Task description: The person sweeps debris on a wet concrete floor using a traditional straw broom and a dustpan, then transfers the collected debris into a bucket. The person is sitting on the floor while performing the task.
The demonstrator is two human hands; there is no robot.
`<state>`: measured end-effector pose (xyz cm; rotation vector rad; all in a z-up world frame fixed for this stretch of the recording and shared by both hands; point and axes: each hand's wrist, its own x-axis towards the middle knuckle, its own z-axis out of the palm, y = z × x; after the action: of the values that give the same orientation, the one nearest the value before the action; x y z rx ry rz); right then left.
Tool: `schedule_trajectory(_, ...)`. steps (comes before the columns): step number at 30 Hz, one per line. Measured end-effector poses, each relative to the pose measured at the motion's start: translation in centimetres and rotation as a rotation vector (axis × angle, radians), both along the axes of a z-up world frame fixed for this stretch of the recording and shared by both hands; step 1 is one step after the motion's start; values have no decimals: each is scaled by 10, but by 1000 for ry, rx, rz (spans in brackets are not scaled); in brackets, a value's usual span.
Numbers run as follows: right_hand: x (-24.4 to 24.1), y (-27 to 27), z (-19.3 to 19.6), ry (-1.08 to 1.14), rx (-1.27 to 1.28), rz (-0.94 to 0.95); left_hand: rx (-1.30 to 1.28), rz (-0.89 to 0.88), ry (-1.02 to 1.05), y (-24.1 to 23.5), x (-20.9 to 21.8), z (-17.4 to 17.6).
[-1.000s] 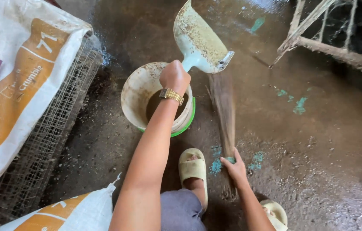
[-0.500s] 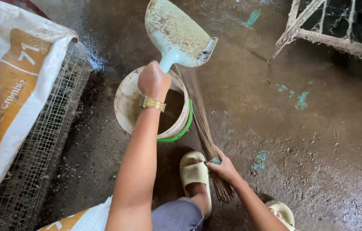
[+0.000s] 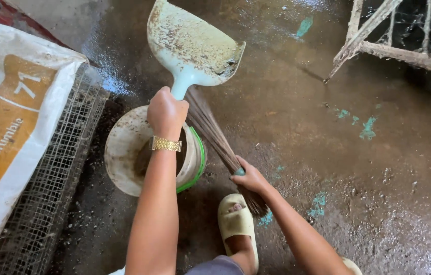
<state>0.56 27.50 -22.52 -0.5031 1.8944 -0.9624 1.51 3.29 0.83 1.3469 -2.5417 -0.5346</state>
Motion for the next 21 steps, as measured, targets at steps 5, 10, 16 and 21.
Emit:
schedule_trajectory(5,-27,-31,-57,0,16,-115,-3,56,-42,-14,0,-8)
schedule_trajectory(10,2,49,33,-119,102,-465,9,85,-34,-29,18,3)
schedule_trajectory(16,13,70,108,-169,33,-795,7,118,-6,-45,20,6)
schedule_trajectory(21,-40,-36,19,33,-127,-445,119,191,55,-37,11,16)
